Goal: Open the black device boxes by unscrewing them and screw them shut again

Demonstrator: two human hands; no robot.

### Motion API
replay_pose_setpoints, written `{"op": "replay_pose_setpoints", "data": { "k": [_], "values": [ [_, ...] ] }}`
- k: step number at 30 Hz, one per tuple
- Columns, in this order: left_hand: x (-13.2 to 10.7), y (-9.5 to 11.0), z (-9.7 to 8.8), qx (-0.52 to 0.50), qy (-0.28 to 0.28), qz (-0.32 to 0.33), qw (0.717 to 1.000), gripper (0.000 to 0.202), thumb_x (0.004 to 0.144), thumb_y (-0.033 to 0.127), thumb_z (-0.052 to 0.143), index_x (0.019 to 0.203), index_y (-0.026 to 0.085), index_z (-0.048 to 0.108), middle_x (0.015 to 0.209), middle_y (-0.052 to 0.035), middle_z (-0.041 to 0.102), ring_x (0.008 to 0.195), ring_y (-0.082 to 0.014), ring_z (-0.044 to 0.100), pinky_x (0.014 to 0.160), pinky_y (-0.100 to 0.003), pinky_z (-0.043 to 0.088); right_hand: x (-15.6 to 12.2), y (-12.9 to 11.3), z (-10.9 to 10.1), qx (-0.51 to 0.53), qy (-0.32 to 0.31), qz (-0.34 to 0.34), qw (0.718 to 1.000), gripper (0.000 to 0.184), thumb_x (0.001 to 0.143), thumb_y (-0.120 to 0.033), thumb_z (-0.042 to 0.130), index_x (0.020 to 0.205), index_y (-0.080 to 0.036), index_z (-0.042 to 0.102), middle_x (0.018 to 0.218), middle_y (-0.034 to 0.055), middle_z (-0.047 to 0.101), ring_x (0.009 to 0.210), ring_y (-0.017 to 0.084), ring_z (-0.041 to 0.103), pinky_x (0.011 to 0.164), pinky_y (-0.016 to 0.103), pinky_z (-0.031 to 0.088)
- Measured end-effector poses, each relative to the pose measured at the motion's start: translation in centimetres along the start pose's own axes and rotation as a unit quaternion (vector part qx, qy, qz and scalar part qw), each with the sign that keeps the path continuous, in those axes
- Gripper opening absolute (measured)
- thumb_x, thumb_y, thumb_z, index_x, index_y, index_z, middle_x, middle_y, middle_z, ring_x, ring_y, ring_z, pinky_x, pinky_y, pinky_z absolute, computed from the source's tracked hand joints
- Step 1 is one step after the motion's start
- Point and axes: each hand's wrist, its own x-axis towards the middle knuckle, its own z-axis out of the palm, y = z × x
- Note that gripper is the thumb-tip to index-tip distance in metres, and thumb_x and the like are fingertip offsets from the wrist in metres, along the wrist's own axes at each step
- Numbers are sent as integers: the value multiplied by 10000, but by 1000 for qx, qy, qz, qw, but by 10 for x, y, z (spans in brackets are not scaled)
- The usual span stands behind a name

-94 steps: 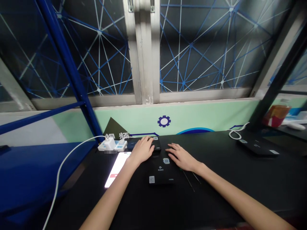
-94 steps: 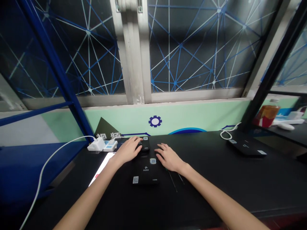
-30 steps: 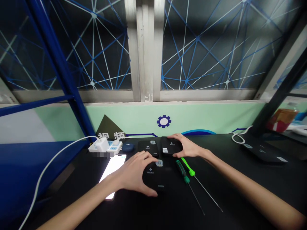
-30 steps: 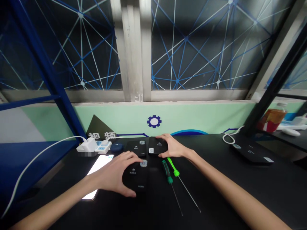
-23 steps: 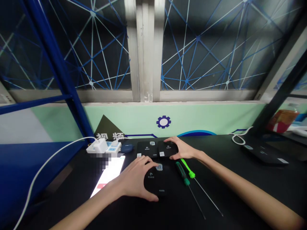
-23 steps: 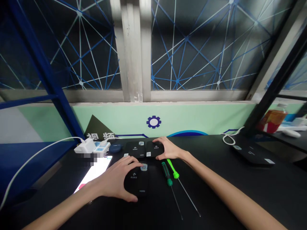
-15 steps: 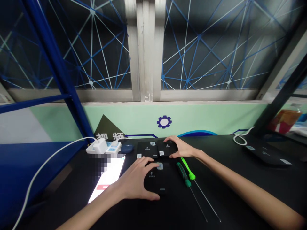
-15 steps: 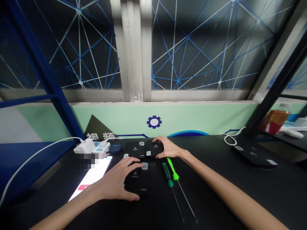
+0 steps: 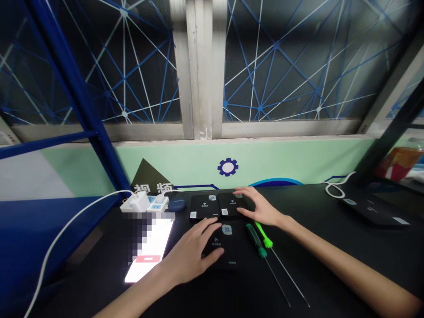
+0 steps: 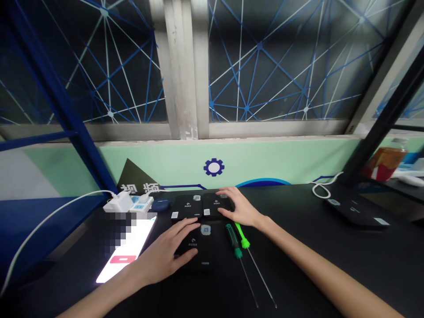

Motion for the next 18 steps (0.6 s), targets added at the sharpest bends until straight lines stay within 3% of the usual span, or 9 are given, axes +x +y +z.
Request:
{"op": "replay_pose_setpoints", "data": {
  "k": [5,9,12,15,18],
  "values": [
    [2,-7,-9,96,86,-54,990,349,1012,370,412,1285,198,546,1220,-100,603,1132,-273,578,919,-429,516,-19,-15,-6,-59,-4,-44,997,223,903,-271,577,1115,-260,645,1236,84,605,1155,286,537,977,504,457],
    [1,-17,-9,153,77,-67,983,328,998,375,414,1173,177,609,1135,-105,629,1029,-282,609,794,-402,533,-19,-32,-11,-57,-30,-63,996,179,903,-279,577,1052,-241,669,1061,72,670,1018,267,578,895,467,477],
    [1,-15,-6,157,74,-64,983,289,993,357,427,1124,183,616,1046,-84,650,973,-260,615,771,-378,518,-18,-50,-12,-51,-87,-82,991,280,850,-350,639,1102,-230,661,1052,70,673,978,263,584,897,460,452],
    [1,-6,-2,143,81,-73,984,245,977,376,457,1044,200,613,967,-63,652,890,-241,616,732,-357,503,-22,-70,-9,-45,-135,-92,986,571,695,-484,758,1181,-214,628,1127,91,656,999,291,580,938,473,416],
    [2,0,2,129,88,-65,986,227,985,370,442,1052,217,597,969,-56,652,888,-230,610,734,-342,493,-29,-84,-2,-47,-144,-83,985,792,579,-586,792,1241,-200,594,1128,113,653,1008,321,575,975,491,382]
  ]
}}
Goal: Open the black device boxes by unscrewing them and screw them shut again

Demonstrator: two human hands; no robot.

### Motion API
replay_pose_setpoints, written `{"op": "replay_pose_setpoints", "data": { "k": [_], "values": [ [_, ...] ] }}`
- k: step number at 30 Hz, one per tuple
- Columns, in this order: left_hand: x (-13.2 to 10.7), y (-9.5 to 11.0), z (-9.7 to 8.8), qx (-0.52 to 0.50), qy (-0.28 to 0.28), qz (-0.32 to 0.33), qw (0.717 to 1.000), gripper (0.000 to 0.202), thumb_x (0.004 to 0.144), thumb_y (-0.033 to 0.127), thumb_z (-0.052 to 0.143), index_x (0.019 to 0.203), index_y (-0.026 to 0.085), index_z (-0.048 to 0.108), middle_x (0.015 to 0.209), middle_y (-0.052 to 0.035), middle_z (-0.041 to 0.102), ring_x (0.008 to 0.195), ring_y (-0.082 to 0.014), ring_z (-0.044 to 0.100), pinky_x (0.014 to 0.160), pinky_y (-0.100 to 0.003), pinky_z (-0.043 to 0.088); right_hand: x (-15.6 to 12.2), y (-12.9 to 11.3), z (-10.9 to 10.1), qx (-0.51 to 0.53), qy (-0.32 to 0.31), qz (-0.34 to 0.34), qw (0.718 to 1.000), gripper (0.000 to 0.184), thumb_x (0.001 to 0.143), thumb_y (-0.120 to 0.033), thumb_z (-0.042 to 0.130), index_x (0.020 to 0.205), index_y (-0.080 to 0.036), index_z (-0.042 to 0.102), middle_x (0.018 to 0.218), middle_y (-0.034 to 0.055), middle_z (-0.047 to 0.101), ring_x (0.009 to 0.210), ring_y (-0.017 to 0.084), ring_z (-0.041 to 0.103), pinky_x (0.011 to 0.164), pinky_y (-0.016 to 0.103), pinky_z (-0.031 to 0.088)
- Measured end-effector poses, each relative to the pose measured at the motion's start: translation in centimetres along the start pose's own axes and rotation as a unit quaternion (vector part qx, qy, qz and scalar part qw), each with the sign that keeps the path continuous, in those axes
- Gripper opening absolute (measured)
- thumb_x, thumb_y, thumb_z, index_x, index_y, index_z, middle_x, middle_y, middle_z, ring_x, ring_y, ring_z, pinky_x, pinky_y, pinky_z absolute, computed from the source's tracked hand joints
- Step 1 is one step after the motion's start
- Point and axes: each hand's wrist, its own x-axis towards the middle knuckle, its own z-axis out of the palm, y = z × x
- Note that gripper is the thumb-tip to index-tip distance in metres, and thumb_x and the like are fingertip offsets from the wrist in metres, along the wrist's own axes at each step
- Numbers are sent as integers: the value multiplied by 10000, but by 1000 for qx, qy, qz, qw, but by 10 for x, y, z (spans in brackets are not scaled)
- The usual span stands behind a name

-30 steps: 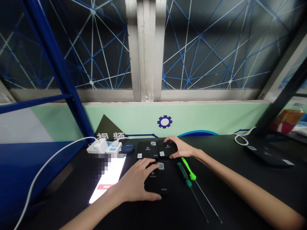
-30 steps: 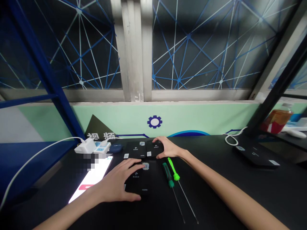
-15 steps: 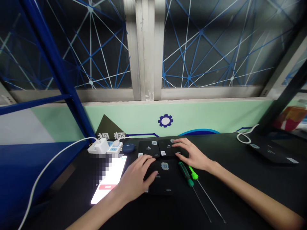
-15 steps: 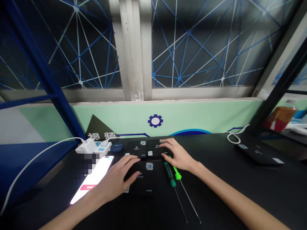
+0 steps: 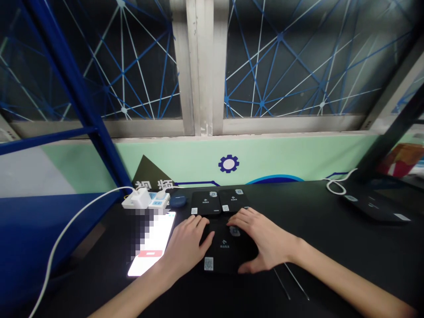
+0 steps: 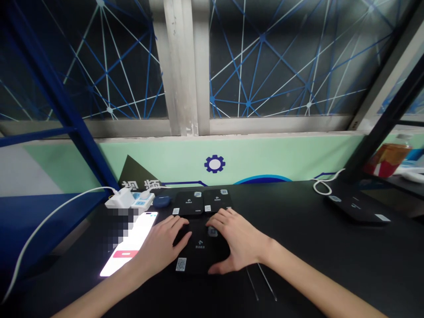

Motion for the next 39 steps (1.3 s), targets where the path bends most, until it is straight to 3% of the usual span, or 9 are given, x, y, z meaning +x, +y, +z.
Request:
{"op": "replay_pose_setpoints", "data": {
  "k": [5,10,16,19,23,26,30,33,39],
  "values": [
    [0,-3,0,3,-9,-8,1000,254,1004,355,395,1032,211,602,944,-57,650,875,-232,615,703,-341,485,-2,-7,9,-15,-7,35,999,1002,504,-663,794,1351,-193,535,1164,139,638,1048,358,566,1019,520,344],
    [0,-8,-4,-37,-16,-32,999,291,993,415,417,997,220,633,953,-52,660,857,-230,631,681,-327,485,-3,1,7,6,-14,49,999,1063,490,-667,808,1397,-211,494,1196,131,609,1048,344,583,1019,518,369],
    [3,-7,-8,-154,-5,-66,986,307,967,450,487,1171,246,592,976,-31,664,888,-222,631,756,-333,500,-4,11,4,24,13,26,999,1088,557,-602,835,1470,-231,373,1348,145,482,1198,337,512,1000,462,463],
    [4,-2,-12,-244,-26,-83,966,350,977,495,465,1174,229,582,925,-22,668,835,-206,633,745,-311,508,-6,14,3,4,52,-26,998,985,676,-537,806,1493,-253,335,1363,147,475,1228,328,493,995,471,484],
    [3,6,-19,-322,-47,-61,943,420,1016,519,355,1048,191,616,834,-17,660,755,-197,612,749,-310,507,-10,18,4,-43,127,-99,986,669,878,-345,672,1473,-289,369,1303,128,543,1180,292,545,942,451,523],
    [1,9,-21,-349,-46,-43,935,419,1021,508,350,993,189,621,859,-20,662,792,-209,614,766,-309,496,-11,17,8,-25,183,-94,978,553,921,-257,612,1434,-308,415,1201,100,586,1082,244,604,857,372,562],
    [1,8,-24,-354,-38,-34,934,408,1021,501,354,1016,199,628,935,-35,672,861,-227,614,849,-338,486,-11,12,14,20,227,-57,972,527,905,-261,639,1393,-314,448,1094,77,585,949,212,626,771,337,568],
    [2,9,-26,-363,-37,-26,931,422,1036,483,311,1098,214,630,1072,-48,672,979,-236,612,913,-339,465,-11,10,16,37,213,-59,975,480,892,-255,646,1345,-280,491,1017,69,598,868,202,619,720,328,552],
    [3,4,-27,-323,-107,28,940,401,994,538,391,1172,254,612,1145,-33,662,1053,-241,616,948,-346,457,-8,12,9,70,116,-68,988,304,793,-281,697,1088,-218,653,905,54,632,773,188,615,683,313,517]
  ]
}}
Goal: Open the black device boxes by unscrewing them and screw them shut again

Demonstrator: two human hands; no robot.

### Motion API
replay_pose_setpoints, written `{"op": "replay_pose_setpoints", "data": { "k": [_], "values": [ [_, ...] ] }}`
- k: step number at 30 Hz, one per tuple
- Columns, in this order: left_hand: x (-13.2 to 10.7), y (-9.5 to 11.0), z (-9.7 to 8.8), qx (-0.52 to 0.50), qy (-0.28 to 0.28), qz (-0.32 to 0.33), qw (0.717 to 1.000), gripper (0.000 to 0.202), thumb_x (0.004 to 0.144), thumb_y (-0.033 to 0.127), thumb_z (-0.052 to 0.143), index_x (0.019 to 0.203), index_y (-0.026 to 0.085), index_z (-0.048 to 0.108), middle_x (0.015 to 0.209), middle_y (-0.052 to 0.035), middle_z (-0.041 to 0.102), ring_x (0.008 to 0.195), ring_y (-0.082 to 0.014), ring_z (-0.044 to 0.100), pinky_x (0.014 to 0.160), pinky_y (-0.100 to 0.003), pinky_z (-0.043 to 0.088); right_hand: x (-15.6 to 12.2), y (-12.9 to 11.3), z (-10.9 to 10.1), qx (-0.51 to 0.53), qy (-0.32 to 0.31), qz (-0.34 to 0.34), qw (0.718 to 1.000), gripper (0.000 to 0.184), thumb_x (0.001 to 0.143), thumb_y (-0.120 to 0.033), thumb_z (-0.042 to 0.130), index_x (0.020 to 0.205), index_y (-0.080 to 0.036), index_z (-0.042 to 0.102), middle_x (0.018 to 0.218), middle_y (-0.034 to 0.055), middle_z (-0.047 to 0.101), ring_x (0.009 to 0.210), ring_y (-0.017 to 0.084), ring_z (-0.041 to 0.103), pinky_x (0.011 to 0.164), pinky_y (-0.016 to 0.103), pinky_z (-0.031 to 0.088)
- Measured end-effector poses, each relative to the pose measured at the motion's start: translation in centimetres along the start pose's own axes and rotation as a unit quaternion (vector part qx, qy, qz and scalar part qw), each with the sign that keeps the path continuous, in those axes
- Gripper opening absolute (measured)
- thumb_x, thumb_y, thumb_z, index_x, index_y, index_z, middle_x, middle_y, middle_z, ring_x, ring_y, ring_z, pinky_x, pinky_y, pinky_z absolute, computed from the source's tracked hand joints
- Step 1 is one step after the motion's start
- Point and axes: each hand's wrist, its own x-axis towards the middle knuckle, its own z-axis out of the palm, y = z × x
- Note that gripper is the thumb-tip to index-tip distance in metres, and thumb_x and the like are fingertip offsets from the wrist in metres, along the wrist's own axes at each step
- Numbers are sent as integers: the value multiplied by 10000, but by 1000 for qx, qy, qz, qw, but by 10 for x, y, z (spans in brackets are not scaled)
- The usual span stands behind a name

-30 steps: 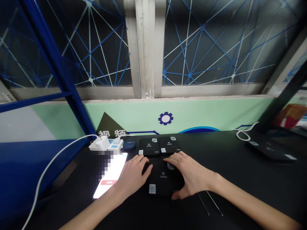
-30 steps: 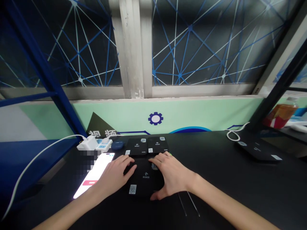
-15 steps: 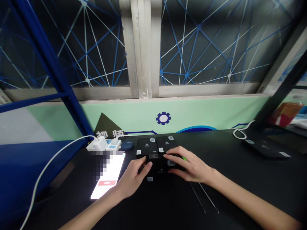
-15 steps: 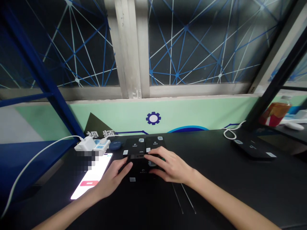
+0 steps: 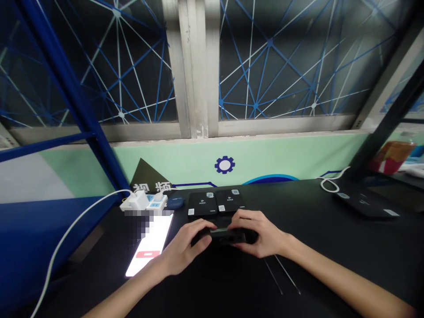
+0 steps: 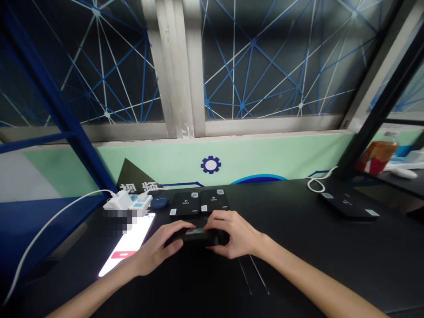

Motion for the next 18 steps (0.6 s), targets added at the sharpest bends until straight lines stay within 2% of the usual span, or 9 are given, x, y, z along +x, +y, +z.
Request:
{"op": "replay_pose_setpoints", "data": {
  "k": [2,4,10,14,18],
  "values": [
    [-1,-4,0,30,-31,-5,999,468,932,573,510,1289,273,553,1257,-48,614,1149,-263,574,1008,-382,433,2,0,-5,-8,-53,5,999,388,715,-250,716,1097,-209,659,980,66,651,829,209,634,719,323,522],
    [-2,-7,0,58,-54,-21,997,635,846,585,632,1385,286,480,1356,-69,546,1233,-291,515,1052,-429,407,4,-2,-9,-29,-98,14,995,481,660,-248,728,1134,-208,657,1046,77,656,871,230,642,742,333,521],
    [-2,-16,3,102,-72,-19,992,888,680,515,791,1450,284,414,1444,-76,451,1310,-312,437,1107,-453,375,4,-10,-18,-38,-151,21,988,581,650,-454,776,1160,-202,660,1078,89,657,893,249,647,745,334,503],
    [-3,-18,3,122,-81,-24,989,979,614,508,828,1469,299,399,1501,-56,391,1353,-320,394,1133,-438,357,5,-7,-21,-31,-131,18,991,389,770,-390,689,1099,-184,667,1002,83,671,865,218,640,733,306,472],
    [-4,-13,-2,135,-98,-25,986,963,664,565,792,1491,346,350,1536,-37,352,1363,-336,388,1117,-471,367,7,3,-29,-116,-82,93,986,126,850,-313,608,878,-200,654,732,16,638,659,161,577,614,270,382]
  ]
}}
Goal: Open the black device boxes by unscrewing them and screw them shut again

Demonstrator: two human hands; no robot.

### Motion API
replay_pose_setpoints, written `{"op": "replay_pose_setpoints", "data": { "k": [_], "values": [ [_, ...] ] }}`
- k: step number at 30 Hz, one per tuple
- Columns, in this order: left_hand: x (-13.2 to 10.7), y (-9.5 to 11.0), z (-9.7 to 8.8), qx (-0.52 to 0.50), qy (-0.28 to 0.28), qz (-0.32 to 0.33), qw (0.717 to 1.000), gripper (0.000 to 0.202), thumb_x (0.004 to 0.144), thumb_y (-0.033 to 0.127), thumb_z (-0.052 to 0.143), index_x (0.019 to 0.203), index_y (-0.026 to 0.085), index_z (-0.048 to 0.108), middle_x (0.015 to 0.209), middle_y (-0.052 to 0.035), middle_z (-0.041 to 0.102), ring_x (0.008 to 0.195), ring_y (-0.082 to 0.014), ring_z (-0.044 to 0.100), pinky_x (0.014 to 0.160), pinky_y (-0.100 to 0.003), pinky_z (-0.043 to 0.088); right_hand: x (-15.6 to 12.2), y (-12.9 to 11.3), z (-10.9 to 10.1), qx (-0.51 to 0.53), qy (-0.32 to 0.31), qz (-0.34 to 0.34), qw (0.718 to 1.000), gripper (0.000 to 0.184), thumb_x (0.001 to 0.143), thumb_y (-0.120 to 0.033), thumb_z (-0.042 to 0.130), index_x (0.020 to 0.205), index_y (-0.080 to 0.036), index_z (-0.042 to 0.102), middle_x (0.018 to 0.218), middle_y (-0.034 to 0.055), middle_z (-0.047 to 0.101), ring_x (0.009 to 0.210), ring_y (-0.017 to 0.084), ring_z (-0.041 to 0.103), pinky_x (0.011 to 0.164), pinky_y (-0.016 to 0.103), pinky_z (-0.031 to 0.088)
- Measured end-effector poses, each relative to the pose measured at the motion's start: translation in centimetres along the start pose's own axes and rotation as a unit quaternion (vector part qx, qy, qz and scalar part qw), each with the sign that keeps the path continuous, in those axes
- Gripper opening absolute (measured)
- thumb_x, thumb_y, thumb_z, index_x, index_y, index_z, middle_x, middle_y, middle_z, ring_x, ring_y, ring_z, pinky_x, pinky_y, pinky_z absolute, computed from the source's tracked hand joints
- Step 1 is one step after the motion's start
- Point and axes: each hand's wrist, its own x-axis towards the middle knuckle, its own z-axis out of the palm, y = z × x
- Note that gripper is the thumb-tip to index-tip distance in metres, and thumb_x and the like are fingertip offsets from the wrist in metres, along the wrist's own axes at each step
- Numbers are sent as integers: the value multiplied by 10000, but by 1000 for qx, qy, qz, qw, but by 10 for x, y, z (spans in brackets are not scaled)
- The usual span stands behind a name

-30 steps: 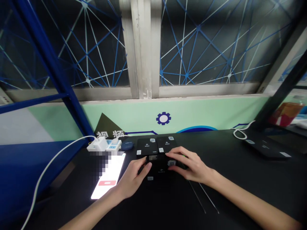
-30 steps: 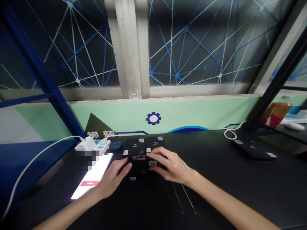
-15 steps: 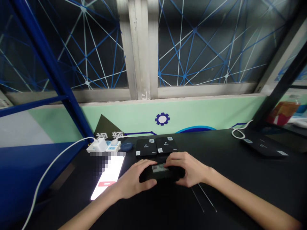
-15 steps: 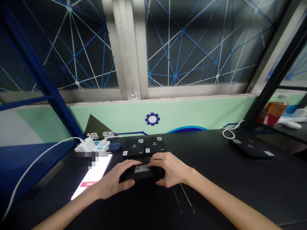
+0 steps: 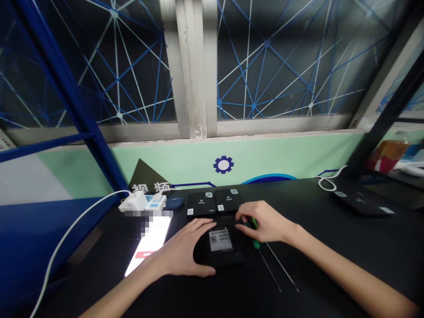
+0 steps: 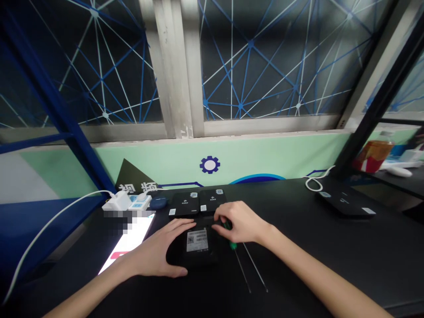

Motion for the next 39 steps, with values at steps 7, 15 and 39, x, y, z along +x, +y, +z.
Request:
{"op": "replay_pose_setpoints", "data": {
  "k": [7,15,39],
  "values": [
    [0,0,2,58,20,-27,998,932,762,736,616,1516,290,299,1510,-89,387,1352,-357,392,1078,-510,379,0,19,-5,-78,13,116,990,362,869,-327,590,561,-200,449,500,-30,519,483,121,431,523,265,245],
    [3,-1,4,47,65,-35,996,856,637,754,705,1312,266,508,1272,-85,545,1132,-338,550,918,-460,484,0,24,5,-75,22,142,987,335,899,-348,567,599,-209,512,505,-23,525,472,132,454,513,269,236],
    [5,-3,-6,111,161,47,980,980,610,566,849,1419,278,375,1387,-90,486,1254,-354,475,1029,-510,426,2,19,9,-10,92,116,989,151,918,-325,525,859,-212,607,571,-39,502,531,133,483,563,256,320]
  ]
}}
